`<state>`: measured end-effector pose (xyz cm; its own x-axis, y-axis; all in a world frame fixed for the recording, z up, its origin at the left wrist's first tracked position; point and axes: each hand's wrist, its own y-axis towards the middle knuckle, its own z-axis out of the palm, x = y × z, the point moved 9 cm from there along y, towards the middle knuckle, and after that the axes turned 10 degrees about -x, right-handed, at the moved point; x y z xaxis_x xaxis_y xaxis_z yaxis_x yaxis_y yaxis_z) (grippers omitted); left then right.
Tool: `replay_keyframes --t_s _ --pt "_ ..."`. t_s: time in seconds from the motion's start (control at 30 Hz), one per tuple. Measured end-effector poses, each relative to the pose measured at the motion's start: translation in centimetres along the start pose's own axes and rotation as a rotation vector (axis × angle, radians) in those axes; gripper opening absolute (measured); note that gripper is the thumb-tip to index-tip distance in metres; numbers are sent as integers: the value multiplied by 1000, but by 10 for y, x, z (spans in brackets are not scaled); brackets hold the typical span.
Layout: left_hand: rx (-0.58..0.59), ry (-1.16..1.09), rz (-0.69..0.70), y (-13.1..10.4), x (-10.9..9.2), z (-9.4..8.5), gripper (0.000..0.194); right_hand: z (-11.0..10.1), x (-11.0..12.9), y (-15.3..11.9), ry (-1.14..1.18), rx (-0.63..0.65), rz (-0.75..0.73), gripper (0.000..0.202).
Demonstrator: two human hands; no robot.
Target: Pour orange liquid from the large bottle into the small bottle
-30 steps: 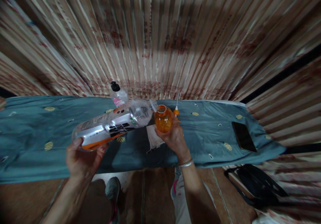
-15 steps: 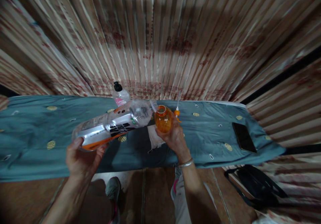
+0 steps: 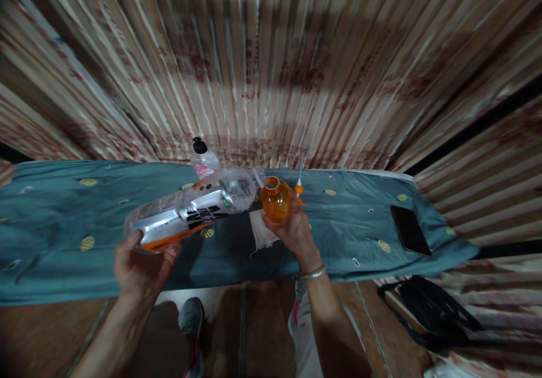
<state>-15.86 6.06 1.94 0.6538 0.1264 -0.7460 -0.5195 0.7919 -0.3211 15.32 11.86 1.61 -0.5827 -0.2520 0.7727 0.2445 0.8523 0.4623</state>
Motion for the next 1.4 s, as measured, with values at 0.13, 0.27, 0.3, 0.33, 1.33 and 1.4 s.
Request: replay_keyframes --t_s 0.13,0.27,0.3,0.33,1.33,1.4 --pt "-26 -6 -8 0 1 -3 53 0 3 0 -1 9 -3 85" --pt "-37 -1 -12 1 2 -6 48 0 3 0 -20 -7 -17 85" --pt "-34 0 -15 1 2 -6 47 0 3 0 -25 -8 -23 86" --pt "-32 -1 -17 1 2 -6 46 1 3 0 -31 -8 -30 87" --pt "-49 -47 -4 3 1 -8 61 1 5 2 -32 10 -23 88" --pt "-43 -51 -9 3 1 -7 60 -1 4 1 -35 -14 -15 87"
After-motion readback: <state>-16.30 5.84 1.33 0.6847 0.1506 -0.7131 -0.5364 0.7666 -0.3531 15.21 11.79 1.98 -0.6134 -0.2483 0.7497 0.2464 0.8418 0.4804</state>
